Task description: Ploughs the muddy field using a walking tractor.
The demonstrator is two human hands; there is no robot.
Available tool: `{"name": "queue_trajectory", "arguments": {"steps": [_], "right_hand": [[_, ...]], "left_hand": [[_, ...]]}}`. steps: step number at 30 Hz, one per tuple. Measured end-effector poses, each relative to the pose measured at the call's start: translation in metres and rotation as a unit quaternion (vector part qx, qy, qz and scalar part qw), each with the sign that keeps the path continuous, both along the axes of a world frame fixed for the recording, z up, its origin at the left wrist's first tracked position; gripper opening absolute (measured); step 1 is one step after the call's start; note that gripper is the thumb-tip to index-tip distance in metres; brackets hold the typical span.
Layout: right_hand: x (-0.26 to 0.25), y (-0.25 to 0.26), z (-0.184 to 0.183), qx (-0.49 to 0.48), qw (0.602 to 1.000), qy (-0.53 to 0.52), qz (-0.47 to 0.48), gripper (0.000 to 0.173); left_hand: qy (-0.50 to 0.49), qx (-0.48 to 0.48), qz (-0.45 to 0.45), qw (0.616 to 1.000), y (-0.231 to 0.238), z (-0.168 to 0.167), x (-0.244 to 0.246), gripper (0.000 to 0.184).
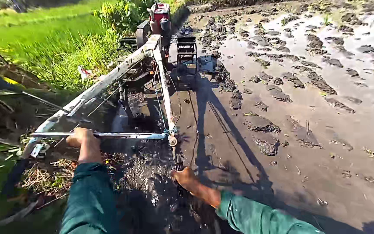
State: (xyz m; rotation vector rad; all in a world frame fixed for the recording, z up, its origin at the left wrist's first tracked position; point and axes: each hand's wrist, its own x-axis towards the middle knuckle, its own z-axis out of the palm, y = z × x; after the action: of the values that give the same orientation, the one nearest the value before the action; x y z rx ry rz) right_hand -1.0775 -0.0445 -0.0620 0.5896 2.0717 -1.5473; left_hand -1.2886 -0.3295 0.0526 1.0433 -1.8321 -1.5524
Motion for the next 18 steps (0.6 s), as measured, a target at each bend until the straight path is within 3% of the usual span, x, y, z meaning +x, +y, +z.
{"name": "queue_trajectory", "arguments": {"steps": [4,6,9,12,18], "right_hand": [[-0.061,-0.052,0.008,-0.138,0.99,-0.011,0.009,0.061],[-0.092,-0.07,-0.003,-0.205,0.978,0.017,-0.047,0.059],[-0.138,-0.037,-0.023,-0.186,0.972,0.02,-0.144,0.046],[-0.18,0.017,-0.033,-0.152,0.975,0.031,-0.158,0.04],[-0.283,0.072,-0.027,-0.083,0.972,0.057,-0.211,0.034]], "left_hand": [[0.003,-0.013,-0.032,0.999,-0.05,0.003,-0.07,0.063],[-0.003,-0.022,-0.04,0.999,-0.063,0.002,-0.103,0.062],[0.071,0.035,-0.053,0.995,-0.015,0.003,-0.142,0.038],[0.174,0.148,-0.042,0.973,0.036,-0.003,-0.191,0.014],[0.178,0.18,-0.052,0.966,0.094,-0.008,-0.296,0.014]]}}
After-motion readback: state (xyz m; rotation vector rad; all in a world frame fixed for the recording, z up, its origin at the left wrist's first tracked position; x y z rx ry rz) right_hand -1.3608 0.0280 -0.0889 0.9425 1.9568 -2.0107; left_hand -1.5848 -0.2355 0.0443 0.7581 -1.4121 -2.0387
